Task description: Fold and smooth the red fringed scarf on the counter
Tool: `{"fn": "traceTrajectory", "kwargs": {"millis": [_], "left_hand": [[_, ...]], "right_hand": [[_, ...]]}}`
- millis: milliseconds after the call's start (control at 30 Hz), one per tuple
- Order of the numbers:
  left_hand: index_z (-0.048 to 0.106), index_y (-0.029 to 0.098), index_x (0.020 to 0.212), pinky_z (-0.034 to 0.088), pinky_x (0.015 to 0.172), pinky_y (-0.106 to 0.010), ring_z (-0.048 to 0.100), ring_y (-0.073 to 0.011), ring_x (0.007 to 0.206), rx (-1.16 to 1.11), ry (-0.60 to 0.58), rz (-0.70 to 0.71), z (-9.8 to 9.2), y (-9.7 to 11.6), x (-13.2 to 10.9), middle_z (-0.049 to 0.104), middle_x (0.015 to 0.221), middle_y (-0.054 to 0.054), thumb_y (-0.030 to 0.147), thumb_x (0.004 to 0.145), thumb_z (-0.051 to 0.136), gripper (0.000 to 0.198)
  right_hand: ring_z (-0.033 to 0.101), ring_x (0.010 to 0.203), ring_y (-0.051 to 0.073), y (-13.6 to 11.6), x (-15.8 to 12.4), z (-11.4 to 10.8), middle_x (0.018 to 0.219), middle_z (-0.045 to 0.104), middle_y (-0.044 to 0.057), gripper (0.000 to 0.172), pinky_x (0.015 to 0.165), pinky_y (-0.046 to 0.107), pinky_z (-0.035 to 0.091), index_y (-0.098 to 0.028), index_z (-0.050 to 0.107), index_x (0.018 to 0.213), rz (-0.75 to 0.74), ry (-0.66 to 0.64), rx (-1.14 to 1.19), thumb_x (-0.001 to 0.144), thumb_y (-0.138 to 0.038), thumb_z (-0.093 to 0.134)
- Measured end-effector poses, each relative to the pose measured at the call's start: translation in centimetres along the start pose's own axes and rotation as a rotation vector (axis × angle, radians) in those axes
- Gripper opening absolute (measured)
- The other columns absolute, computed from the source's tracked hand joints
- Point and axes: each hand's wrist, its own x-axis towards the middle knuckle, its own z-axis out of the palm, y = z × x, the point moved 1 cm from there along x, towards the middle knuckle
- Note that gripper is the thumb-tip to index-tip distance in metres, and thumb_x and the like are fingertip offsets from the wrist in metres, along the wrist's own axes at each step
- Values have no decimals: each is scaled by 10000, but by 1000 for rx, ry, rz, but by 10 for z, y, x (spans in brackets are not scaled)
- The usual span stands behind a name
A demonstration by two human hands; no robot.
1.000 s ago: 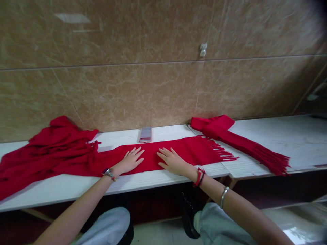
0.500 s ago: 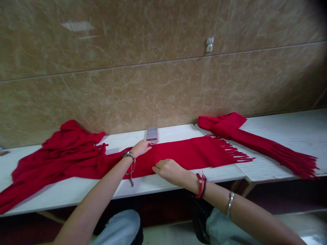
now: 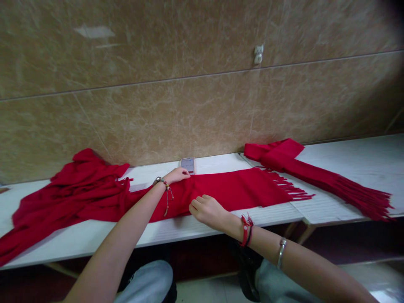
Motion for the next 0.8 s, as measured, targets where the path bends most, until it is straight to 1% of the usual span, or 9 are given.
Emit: {"fn": "traceTrajectory", "kwargs": {"millis": [67, 167, 233, 367, 467, 533, 600, 700, 800], "left_hand": [[640, 129, 760, 426, 702, -231, 589, -161, 759, -45, -3, 8, -8, 3, 2, 673, 811, -46, 266, 720, 523, 185], [632, 123, 859, 425, 748, -241, 580, -157, 818, -127, 33, 30, -21, 12, 6, 664, 902, -57, 296, 747, 491, 250], [621, 126, 922, 419, 775, -246, 569, -157, 856, -240, 76, 52, -31, 24, 12, 651, 950, -60, 333, 755, 498, 293], [611, 127, 965, 422, 775, -268, 558, -160, 838, -447, 146, 88, -47, 65, 33, 636, 941, -57, 374, 731, 565, 343], [611, 116, 968, 423, 779, -281, 558, -148, 802, -503, 152, 140, -48, 107, 59, 637, 911, -57, 350, 733, 582, 333], [616, 104, 964, 423, 787, -287, 564, -145, 789, -486, 140, 164, -40, 135, 80, 642, 904, -64, 316, 740, 581, 310], [622, 92, 961, 424, 794, -286, 573, -147, 795, -420, 116, 172, -23, 161, 102, 650, 915, -77, 263, 747, 567, 280], [645, 80, 923, 434, 785, -271, 585, -152, 799, -332, 75, 184, 16, 191, 130, 667, 898, -84, 189, 732, 550, 240], [671, 88, 847, 451, 741, -261, 596, -158, 759, -285, 33, 193, 62, 208, 151, 680, 827, -70, 160, 694, 569, 198]], "right_hand": [[501, 661, 164, 3, -1, -5, 738, 565, 57, 161, 541, 292, 353, -134, 562, 833, 7, 31, -13, 861, -80, 413], [502, 665, 158, 11, -4, -19, 748, 566, 50, 151, 540, 282, 340, -141, 561, 877, 46, 97, -47, 870, -105, 414], [500, 671, 152, 20, -10, -32, 760, 568, 52, 166, 547, 275, 333, -140, 563, 921, 93, 150, -61, 879, -118, 403], [492, 678, 147, 45, -32, -62, 747, 557, 58, 258, 582, 267, 338, -137, 567, 1012, 228, 251, -91, 891, -113, 340], [492, 673, 142, 70, -61, -80, 703, 541, 49, 311, 600, 256, 345, -143, 587, 1023, 364, 305, -139, 884, -93, 313], [494, 647, 133, 87, -85, -88, 679, 537, 41, 311, 595, 244, 347, -154, 609, 994, 445, 309, -180, 878, -100, 325], [500, 626, 128, 103, -112, -91, 678, 549, 40, 305, 581, 233, 352, -161, 619, 990, 514, 265, -212, 869, -111, 343], [533, 628, 134, 120, -151, -89, 709, 589, 48, 312, 557, 229, 368, -166, 614, 1019, 569, 85, -196, 845, -102, 363], [577, 657, 145, 127, -182, -80, 766, 636, 61, 320, 557, 228, 389, -178, 623, 987, 586, -141, -137, 807, -70, 380]]}}
